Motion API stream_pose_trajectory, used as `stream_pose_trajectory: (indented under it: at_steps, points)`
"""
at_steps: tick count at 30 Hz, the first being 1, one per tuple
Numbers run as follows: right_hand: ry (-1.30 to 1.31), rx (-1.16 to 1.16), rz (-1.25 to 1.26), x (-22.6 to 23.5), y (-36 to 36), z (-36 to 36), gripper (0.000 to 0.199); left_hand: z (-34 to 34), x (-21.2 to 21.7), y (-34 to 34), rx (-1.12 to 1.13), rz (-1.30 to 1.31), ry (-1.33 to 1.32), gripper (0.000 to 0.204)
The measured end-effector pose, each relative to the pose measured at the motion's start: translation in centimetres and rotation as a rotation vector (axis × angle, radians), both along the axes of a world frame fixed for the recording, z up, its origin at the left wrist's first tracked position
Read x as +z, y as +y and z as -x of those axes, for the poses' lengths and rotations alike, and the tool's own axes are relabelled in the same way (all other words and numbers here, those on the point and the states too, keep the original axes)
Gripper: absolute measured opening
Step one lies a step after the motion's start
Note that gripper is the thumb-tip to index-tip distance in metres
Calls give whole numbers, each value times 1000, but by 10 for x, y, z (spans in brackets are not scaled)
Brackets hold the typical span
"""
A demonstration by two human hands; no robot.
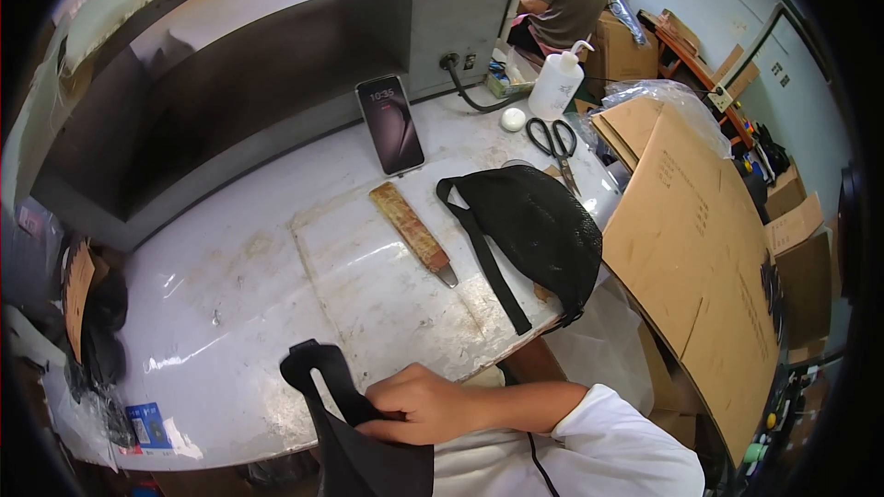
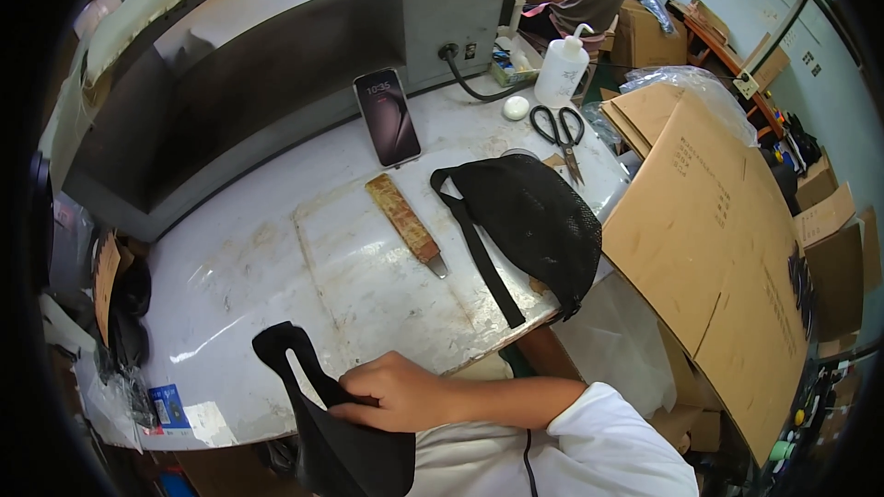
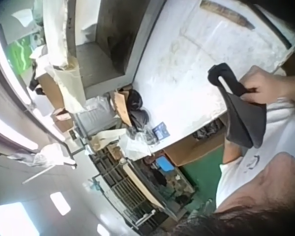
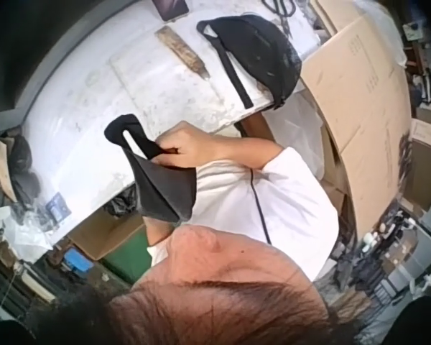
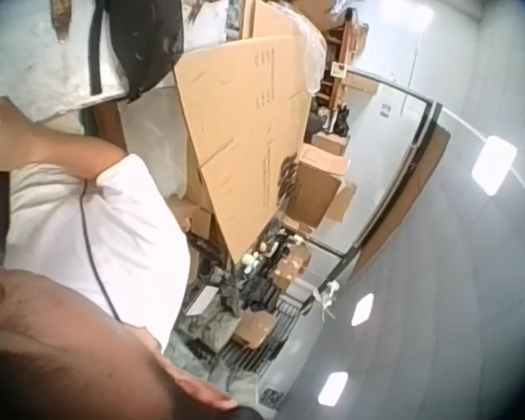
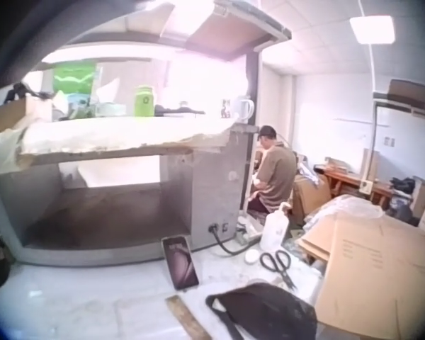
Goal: Inspecting and fitting together components of bicycle saddles at a workshop bench.
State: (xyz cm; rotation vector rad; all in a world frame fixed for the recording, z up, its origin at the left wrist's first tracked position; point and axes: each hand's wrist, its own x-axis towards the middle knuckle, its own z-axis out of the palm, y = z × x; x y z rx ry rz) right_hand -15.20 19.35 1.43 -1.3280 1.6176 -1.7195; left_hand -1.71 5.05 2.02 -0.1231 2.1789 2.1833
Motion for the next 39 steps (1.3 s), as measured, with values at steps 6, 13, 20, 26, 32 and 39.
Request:
stream_pose_trajectory:
  at_steps: [6,13,20,26,32,39]
  points:
    - [-668,454,-159,-2,3,-4,29,-6,24,-19,-42,140,-42,73]
    - [-587,614,85,-16,-1,-19,31,-7,50,-41,-156,311,-97,74]
    - [-926,502,-3,-7,0,-12,69,-1,55,-45,-314,436,-123,75]
    - [-804,399,-109,-17,12,-23,65,10,29,31,758,-371,257,86]
    - [-622,229,30,-15,-3,-26,36,14,18,23,872,-44,120,83]
    - [-23,-272,-77,17,-24,-23,21,11,1,40,908,-688,108,78]
